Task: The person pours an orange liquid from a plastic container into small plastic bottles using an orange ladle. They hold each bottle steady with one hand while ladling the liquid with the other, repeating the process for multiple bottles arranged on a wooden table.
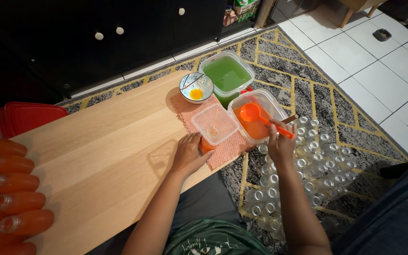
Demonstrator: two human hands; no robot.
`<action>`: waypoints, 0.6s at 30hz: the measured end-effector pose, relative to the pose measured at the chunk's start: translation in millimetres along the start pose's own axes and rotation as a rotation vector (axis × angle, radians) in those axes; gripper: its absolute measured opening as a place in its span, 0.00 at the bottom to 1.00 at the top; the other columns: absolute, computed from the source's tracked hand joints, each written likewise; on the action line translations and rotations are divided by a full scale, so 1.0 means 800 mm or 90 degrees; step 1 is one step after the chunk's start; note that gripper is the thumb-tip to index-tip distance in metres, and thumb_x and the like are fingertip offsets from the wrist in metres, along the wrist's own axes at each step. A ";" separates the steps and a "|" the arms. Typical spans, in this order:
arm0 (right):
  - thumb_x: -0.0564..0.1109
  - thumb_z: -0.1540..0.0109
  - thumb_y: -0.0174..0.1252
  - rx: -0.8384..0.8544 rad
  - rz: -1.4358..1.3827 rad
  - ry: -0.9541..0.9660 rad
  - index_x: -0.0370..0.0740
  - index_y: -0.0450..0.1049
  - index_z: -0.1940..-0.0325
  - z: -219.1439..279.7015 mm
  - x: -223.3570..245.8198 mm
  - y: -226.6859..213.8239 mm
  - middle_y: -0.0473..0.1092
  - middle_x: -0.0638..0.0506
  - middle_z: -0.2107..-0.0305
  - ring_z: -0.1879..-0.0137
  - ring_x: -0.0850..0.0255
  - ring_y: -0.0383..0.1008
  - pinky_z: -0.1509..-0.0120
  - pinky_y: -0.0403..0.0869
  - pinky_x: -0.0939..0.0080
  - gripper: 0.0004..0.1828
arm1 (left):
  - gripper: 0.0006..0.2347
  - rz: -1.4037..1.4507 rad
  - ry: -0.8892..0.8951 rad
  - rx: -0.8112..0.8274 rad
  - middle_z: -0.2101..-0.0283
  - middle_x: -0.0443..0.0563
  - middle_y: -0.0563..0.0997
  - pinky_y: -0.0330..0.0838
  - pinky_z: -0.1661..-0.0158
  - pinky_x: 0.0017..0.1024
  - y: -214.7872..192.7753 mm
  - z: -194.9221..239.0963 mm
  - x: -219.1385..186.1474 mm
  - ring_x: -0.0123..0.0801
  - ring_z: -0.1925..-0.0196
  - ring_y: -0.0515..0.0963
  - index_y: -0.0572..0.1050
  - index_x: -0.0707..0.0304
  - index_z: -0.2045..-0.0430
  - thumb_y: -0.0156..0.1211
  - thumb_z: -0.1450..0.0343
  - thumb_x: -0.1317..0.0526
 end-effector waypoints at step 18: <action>0.46 0.27 0.43 -0.086 -0.155 0.030 0.40 0.74 0.54 0.002 -0.033 0.003 0.76 0.46 0.71 0.53 0.46 0.77 0.25 0.51 0.42 0.14 | 0.27 0.008 0.015 -0.014 0.56 0.61 0.78 0.64 0.43 0.43 -0.005 0.001 -0.003 0.49 0.47 0.77 0.73 0.66 0.55 0.73 0.44 0.53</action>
Point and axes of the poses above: each hand's wrist, its own z-axis away from the middle knuckle, its own y-axis out of the palm, x = y × z, the point moved 4 cm from there along -z, towards the middle knuckle
